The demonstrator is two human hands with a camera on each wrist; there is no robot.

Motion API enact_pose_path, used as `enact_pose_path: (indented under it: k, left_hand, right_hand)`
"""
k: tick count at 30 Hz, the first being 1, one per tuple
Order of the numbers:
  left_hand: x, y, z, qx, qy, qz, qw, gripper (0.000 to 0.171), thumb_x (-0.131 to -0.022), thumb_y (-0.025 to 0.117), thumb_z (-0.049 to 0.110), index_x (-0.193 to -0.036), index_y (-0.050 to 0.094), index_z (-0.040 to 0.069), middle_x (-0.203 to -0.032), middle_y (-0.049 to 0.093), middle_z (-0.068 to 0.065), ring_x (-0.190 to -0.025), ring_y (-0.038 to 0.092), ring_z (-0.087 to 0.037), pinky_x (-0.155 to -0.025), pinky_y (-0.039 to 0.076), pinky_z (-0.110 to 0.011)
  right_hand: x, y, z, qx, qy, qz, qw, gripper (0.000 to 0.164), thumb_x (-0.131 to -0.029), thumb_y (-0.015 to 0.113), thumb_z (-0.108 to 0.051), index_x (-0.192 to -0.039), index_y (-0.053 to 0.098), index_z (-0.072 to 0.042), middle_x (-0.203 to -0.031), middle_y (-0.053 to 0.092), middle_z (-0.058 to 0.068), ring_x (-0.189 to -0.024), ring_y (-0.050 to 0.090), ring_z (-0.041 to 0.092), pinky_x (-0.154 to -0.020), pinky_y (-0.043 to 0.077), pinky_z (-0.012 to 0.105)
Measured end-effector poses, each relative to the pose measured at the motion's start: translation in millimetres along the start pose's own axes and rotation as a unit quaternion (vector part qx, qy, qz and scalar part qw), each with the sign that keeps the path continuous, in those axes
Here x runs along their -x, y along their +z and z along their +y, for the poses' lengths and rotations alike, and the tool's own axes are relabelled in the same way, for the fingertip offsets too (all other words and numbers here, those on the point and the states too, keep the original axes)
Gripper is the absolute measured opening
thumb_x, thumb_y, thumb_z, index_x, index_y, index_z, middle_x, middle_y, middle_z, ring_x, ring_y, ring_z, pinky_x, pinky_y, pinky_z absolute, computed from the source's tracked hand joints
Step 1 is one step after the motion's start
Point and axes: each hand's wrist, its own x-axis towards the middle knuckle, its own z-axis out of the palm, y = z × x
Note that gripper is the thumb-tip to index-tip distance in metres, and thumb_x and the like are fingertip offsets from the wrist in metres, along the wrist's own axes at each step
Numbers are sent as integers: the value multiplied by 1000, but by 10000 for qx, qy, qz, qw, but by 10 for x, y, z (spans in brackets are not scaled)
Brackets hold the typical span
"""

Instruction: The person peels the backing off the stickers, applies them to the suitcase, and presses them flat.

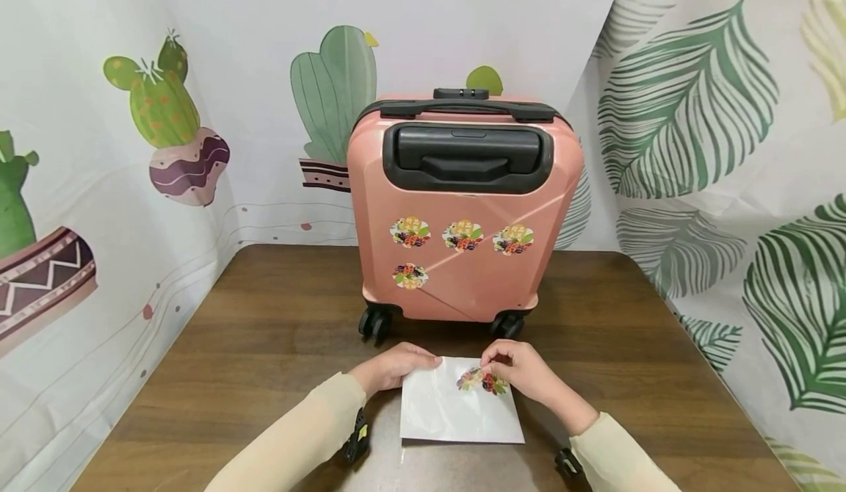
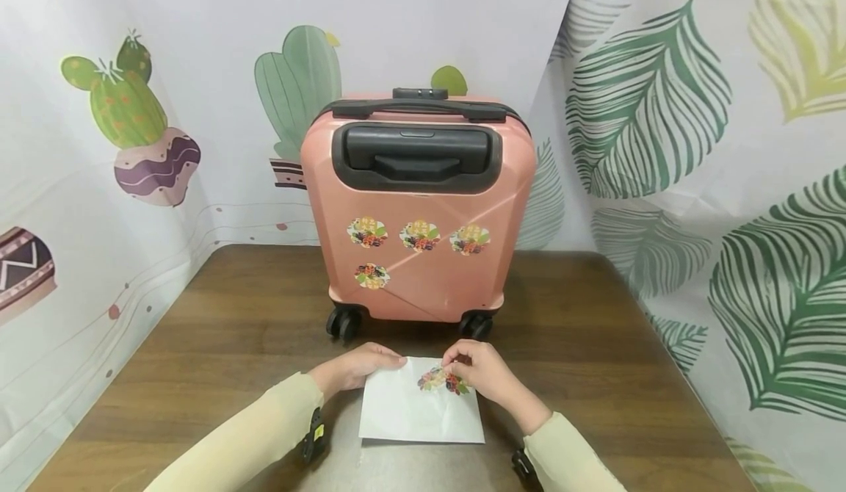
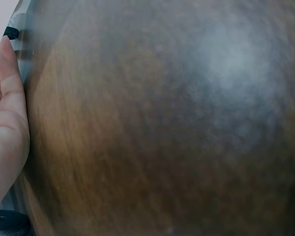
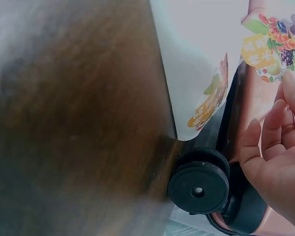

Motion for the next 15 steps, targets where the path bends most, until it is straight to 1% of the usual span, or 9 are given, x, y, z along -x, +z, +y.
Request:
enact_pose_path:
  k: [11,15]
  left_hand:
    - [-6,8,-6,45,29,-13,10000,27,-99,64,14,-114,71,-7,-78,72,4,-69,68,-6,-63,57,-22]
    - [-3,7,-7,25,11,25,10000,26,-99,64,14,-113,71,-7,-78,72,4,-69,68,-6,-63,57,-22]
  right_hand:
    - [-18,-40,-27,22,23,5,10000,7,-93,74,-9,-90,72,-3,-90,70,7,-78,52,-3,-70,49,21]
    - [-12,-54,-38,4,68,15,10000,7,-93,73,-10,-90,71,-3,-90,70,7,-77,52,-3,-69,49,21]
